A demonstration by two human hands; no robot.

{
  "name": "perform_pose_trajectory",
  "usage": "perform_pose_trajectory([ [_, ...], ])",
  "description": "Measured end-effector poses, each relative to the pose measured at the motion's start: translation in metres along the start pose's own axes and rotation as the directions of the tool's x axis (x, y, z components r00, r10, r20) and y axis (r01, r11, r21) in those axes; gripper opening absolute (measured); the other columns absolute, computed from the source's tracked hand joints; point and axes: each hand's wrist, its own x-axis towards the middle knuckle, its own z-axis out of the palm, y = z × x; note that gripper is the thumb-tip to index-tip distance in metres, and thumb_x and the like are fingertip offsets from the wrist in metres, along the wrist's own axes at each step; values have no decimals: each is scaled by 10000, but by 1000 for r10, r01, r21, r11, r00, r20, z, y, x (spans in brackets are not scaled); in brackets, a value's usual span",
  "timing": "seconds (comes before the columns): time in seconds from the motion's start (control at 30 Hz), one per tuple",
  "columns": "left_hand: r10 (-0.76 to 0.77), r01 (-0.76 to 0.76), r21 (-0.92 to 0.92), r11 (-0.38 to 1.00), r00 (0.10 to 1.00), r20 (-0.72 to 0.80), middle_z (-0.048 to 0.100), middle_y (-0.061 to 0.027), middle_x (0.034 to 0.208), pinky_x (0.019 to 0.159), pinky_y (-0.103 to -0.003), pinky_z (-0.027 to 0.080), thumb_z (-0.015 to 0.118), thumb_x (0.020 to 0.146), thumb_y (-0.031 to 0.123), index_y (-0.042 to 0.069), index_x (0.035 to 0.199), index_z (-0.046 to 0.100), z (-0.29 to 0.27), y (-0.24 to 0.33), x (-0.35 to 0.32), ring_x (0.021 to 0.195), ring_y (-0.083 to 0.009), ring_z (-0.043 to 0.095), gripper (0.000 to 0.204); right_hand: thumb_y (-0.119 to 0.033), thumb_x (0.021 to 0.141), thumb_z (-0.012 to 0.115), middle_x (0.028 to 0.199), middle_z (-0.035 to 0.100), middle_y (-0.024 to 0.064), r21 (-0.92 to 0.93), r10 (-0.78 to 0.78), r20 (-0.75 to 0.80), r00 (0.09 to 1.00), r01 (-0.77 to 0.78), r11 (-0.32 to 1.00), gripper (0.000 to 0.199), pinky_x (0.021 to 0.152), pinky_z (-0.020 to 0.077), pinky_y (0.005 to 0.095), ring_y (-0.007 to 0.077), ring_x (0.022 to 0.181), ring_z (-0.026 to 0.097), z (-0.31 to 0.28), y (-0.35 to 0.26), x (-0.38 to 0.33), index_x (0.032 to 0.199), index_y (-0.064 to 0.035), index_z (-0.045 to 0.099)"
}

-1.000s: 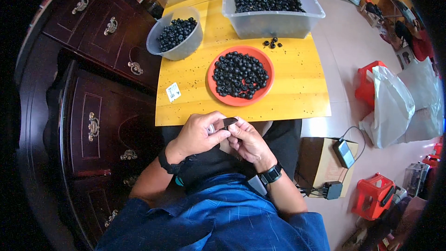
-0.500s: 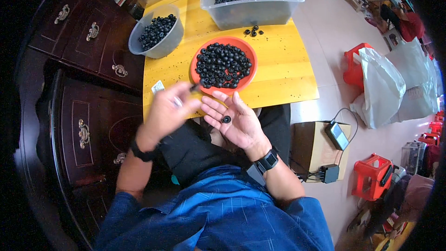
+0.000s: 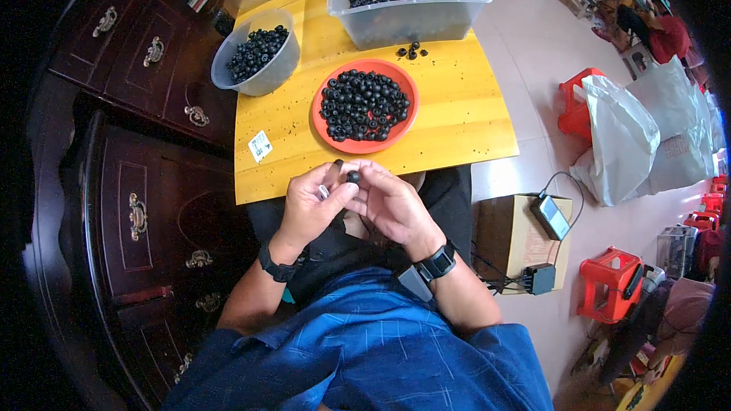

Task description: The recorder is sorting and cleaning small dark berries or seeds, removing stems and debris.

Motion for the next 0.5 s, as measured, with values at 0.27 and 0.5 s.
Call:
perform_pose_trajectory([
  [0.27, -34, 33, 24, 999, 998, 43, 660, 13, 921, 702, -183, 463, 656, 908, 25, -1, 1185, 658, -6, -1, -5, 779, -32, 571, 278, -221, 1008, 556, 1031, 667, 35, 26, 111, 35, 993, -112, 993, 295, 770, 557, 243, 117, 855, 661, 6, -6, -6, 1245, -46, 580],
  [0.5, -23, 15, 84, 996, 996, 89, 676, -17, 916, 660, -190, 478, 654, 931, 59, -11, 1186, 656, -9, 3, -3, 732, -49, 589, 265, -228, 996, 585, 967, 652, 15, 105, 93, 84, 992, -101, 989, 290, 717, 536, 239, 93, 797, 625, -3, -2, -3, 1216, -40, 590],
])
